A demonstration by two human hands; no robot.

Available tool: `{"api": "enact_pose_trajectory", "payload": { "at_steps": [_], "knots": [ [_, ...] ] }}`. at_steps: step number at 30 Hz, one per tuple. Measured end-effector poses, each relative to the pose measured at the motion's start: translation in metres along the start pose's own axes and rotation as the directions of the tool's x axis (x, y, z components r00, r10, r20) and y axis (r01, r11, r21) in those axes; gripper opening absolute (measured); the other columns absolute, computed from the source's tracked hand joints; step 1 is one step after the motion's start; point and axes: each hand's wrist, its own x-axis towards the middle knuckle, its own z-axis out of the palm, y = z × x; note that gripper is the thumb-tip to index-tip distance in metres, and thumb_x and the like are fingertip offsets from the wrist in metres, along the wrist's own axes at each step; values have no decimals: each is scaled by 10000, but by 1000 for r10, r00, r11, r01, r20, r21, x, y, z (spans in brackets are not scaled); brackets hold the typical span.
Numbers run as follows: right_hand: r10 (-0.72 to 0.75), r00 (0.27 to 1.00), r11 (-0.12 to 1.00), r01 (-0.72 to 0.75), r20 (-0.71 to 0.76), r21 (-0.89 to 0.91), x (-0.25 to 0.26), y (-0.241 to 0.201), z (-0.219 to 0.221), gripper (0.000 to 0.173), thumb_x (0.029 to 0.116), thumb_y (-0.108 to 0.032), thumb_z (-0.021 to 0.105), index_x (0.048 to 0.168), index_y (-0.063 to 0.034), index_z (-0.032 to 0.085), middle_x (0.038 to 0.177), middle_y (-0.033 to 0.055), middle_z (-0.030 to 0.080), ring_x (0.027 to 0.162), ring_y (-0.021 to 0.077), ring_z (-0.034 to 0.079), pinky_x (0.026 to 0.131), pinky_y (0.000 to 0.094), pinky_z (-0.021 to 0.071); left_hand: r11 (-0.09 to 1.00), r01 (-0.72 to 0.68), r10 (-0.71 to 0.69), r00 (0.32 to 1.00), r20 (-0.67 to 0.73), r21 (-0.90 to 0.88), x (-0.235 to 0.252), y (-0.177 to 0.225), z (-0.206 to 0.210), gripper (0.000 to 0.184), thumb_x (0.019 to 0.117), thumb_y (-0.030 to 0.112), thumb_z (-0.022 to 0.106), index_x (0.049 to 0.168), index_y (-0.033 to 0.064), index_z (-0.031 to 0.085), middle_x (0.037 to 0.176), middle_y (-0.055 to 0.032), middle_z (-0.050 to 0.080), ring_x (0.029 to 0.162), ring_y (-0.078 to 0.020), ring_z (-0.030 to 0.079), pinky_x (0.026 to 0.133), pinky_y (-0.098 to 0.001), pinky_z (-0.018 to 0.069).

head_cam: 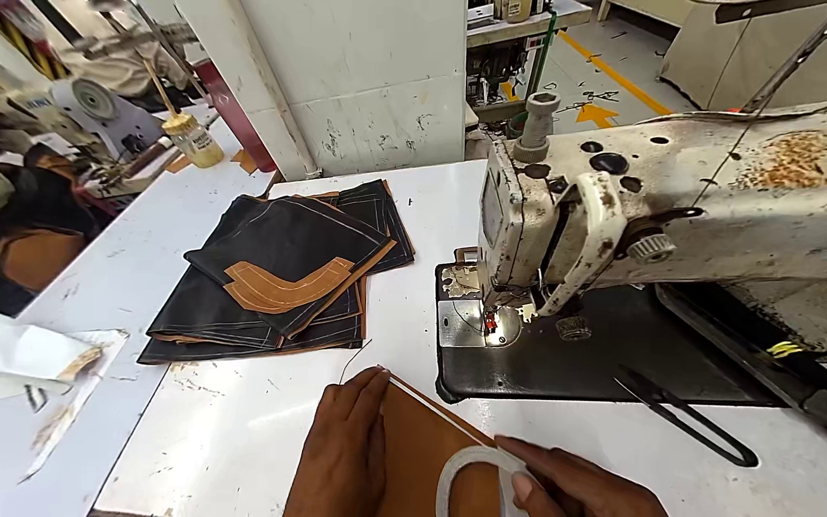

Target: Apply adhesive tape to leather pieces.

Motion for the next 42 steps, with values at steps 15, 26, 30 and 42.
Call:
{"api": "enact_pose_trajectory", "payload": {
  "at_steps": [15,26,30,42],
  "knots": [
    [-26,993,958,57,115,-281,-17,3,-16,296,1052,-201,567,1271,-133,754,856,95,731,663,152,638,599,312,526,1000,-25,25,999,23,12,-3,2,-3,351,987,199,493,1175,131,782,1241,-12,719,1019,-154,647,864,-278,521],
    [13,994,965,15,106,-262,-13,3,-17,291,1048,-207,567,1259,-158,761,936,41,762,689,80,643,628,260,533,994,105,-102,992,-73,37,9,13,7,325,949,452,623,939,192,818,1018,47,739,913,-103,658,733,-265,532],
    [8,996,967,16,92,-255,-12,4,-17,288,1045,-201,567,1250,-159,765,915,31,760,656,66,622,598,248,517,993,95,-90,994,-70,68,8,14,6,392,938,508,617,955,169,812,1022,26,738,898,-129,649,722,-291,515],
    [72,991,972,-44,116,-230,-7,5,-21,302,1051,-230,546,1260,-186,760,806,-2,723,586,58,594,527,258,501,988,71,-62,996,-65,136,6,20,11,568,871,652,608,976,120,777,1033,-35,710,915,-187,614,752,-342,487]
  ]
}}
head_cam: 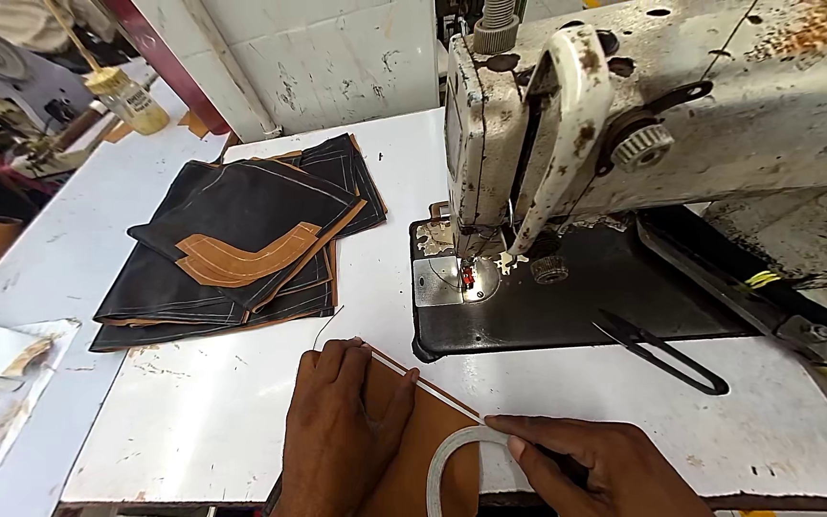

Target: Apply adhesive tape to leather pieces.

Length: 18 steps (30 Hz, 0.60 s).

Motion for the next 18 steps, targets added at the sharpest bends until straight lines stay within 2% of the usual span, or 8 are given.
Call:
{"api": "enact_pose_trajectory", "payload": {
  "at_steps": [5,10,12,13,14,16,17,18],
  "knots": [
    [3,1000,1000,-3,7,8,1,2,0,303,1046,-232,548,1258,-193,762,776,-8,708,573,62,582,520,264,492,999,-6,4,999,33,45,2,4,-3,701,832,751,575,984,92,763,993,-49,686,888,-207,603,737,-361,484],
    [5,1000,1000,-5,-4,13,2,4,1,301,1036,-231,549,1237,-206,772,766,-20,706,561,50,582,508,255,491,986,0,-16,996,93,167,6,15,-7,887,740,902,497,953,73,731,941,-59,636,844,-241,592,680,-394,472],
    [7,1000,1000,-7,-8,26,3,5,3,300,1038,-244,548,1238,-214,771,761,-29,701,551,47,575,495,249,484,980,-17,-2,995,97,196,7,17,-10,891,748,908,473,959,82,732,946,-63,645,842,-254,597,674,-419,447],
    [10,1000,999,-9,-8,31,3,6,3,300,1041,-252,548,1240,-221,769,763,-36,701,549,44,575,490,245,485,983,-44,29,996,88,180,7,17,-11,833,801,858,480,991,90,738,984,-73,666,870,-265,609,693,-435,445],
    [13,1000,999,-13,-3,33,3,6,2,300,1043,-259,548,1247,-225,766,769,-41,702,550,42,577,492,243,488,988,-92,83,994,75,125,6,18,-13,713,879,740,514,1047,88,748,1047,-92,684,910,-279,620,723,-449,453],
    [7,1000,999,-7,-11,37,4,7,4,298,1043,-265,550,1244,-227,766,770,-47,698,544,33,567,485,235,481,971,-228,233,970,69,-76,2,20,-18,367,1000,402,564,1093,99,750,1138,-109,698,990,-279,655,796,-446,514],
    [3,1000,999,-2,-19,39,4,7,5,300,1041,-268,548,1241,-227,767,759,-49,690,538,29,558,477,232,473,935,-289,311,947,82,-205,0,21,-19,265,1017,275,556,1102,117,752,1149,-90,704,1027,-244,666,849,-409,548],
    [2,1000,999,-1,-24,40,4,8,6,302,1038,-274,547,1240,-231,768,751,-53,685,536,27,552,474,232,468,884,-334,384,917,103,-327,-3,21,-18,246,1029,207,537,1130,133,748,1160,-60,709,1070,-195,669,908,-353,560]
  ]
}}
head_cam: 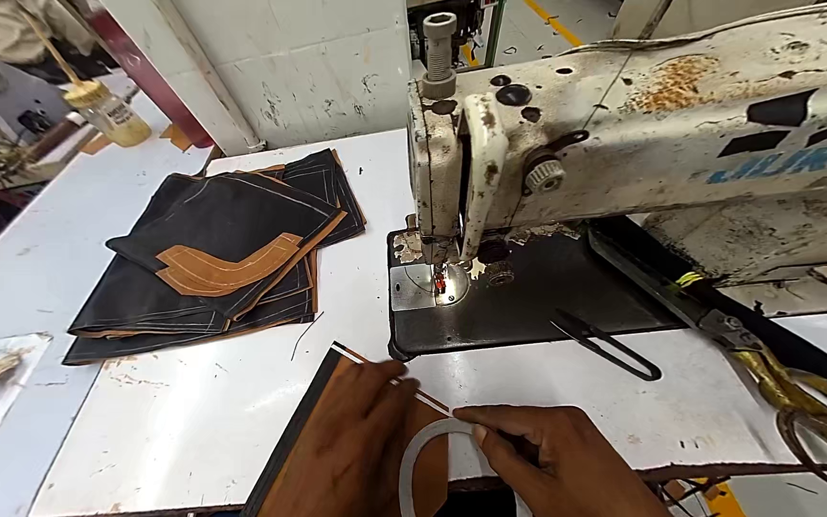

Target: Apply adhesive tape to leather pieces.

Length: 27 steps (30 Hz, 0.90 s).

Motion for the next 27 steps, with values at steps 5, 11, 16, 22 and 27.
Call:
{"api": "enact_pose_trajectory", "payload": {
  "at_steps": [5,11,16,22,27],
  "knots": [
    [9,1000,1000,-9,-1,10,0,-2,0,300,1038,-279,549,1234,-234,771,734,-55,672,532,29,548,470,229,465,962,-132,163,980,116,-238,-6,-7,11,304,1038,137,497,1216,167,741,1197,-3,707,1140,-145,634,994,-296,516],
    [47,998,997,-49,41,54,-3,-2,-3,313,1048,-312,561,1296,-232,735,776,-46,687,536,36,572,465,228,493,958,-162,199,970,142,-237,-7,-12,10,330,1041,142,474,1252,163,727,1238,-8,690,1160,-157,619,1005,-304,506],
    [123,979,972,-152,161,182,-25,-18,-6,374,1060,-227,574,1407,-106,646,804,42,697,558,119,640,509,312,589,957,-194,236,954,186,-216,-5,-12,6,356,1039,125,439,1268,153,710,1262,-20,674,1179,-178,608,1010,-314,498],
    [146,977,920,-192,156,342,-37,-28,12,377,1063,-163,562,1422,-63,622,868,63,710,603,141,677,543,339,626,953,-264,293,930,222,-148,-1,-10,3,365,1013,138,452,1277,128,702,1255,-44,676,1155,-212,615,977,-330,511],
    [130,982,940,-166,138,299,-36,-29,22,375,1067,-171,550,1421,-76,627,887,63,710,609,132,673,553,329,624,956,-268,289,932,217,-122,6,-3,2,358,1019,266,455,1185,119,737,1160,-36,697,1048,-209,626,874,-339,514]
  ]
}}
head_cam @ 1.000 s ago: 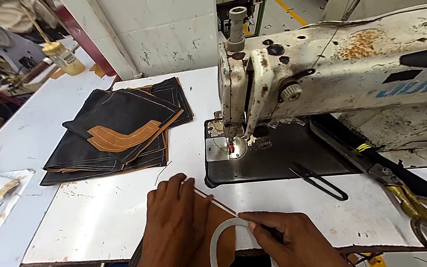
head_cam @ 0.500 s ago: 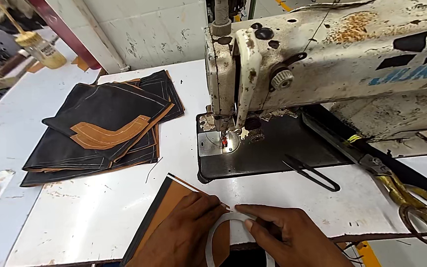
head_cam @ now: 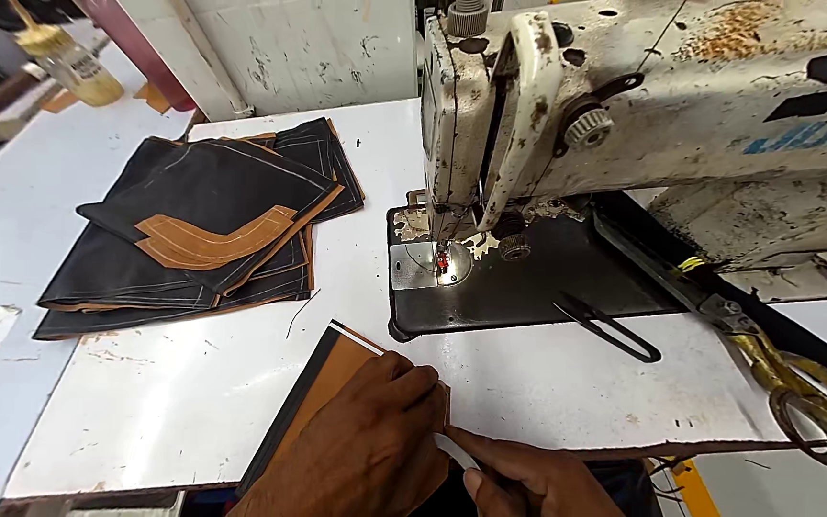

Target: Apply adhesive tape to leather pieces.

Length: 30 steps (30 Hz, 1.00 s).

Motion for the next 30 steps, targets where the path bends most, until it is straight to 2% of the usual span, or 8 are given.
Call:
{"api": "enact_pose_trajectory", "payload": {
  "at_steps": [3,6,16,20,23,25,27,30],
  "knots": [
    [-4,1000,1000,4,-13,-21,1,2,1,365,1063,-168,549,1396,-48,639,912,70,721,625,126,683,564,315,625,997,69,-65,994,-83,43,6,4,7,341,1055,371,509,1042,160,777,1036,13,714,952,-155,637,791,-294,514],
    [-16,1000,999,15,-20,-35,1,2,1,363,1062,-167,546,1399,-75,647,910,67,721,614,118,670,557,308,612,992,113,-104,984,-146,56,8,4,13,307,1048,345,542,972,184,792,1002,41,724,912,-125,645,759,-267,518],
    [-43,998,999,42,-40,-23,1,5,4,364,1057,-179,562,1400,-97,654,896,73,707,583,116,634,527,293,581,984,160,-171,972,-162,-76,8,-5,15,246,1027,338,593,964,211,794,1001,83,721,907,-58,630,763,-220,501],
    [-39,995,995,47,-87,93,-1,1,10,499,1019,-202,652,1485,-64,541,895,67,706,610,144,642,534,334,580,972,225,-235,957,-169,-71,10,-16,12,251,1023,340,582,944,194,770,956,72,696,907,-51,642,782,-216,536],
    [-78,984,961,117,-158,251,2,-4,14,649,997,-119,670,1558,2,366,932,59,678,688,178,676,577,361,621,934,356,-346,918,-193,20,5,-29,1,248,998,348,579,914,196,756,922,74,675,791,-25,638,680,-202,556],
    [-97,976,944,151,-193,293,7,-4,16,666,997,-89,663,1562,19,329,977,79,687,727,207,708,619,388,653,890,450,-427,879,-213,71,0,-37,-8,238,971,364,591,888,204,746,875,85,650,691,-5,603,589,-182,532],
    [-87,973,955,142,-214,259,13,-3,17,650,1002,-99,661,1562,7,349,958,77,686,705,205,710,620,387,659,859,506,-475,844,-247,78,-5,-40,-13,217,962,367,606,940,194,736,875,78,645,659,-13,591,558,-186,518],
    [-73,974,976,114,-214,183,19,0,16,632,1008,-122,654,1562,-12,371,916,52,688,654,181,699,588,364,656,897,440,-408,858,-311,37,-11,-38,-9,202,989,252,592,1107,138,710,947,31,689,787,-69,656,685,-233,575]
  ]
}}
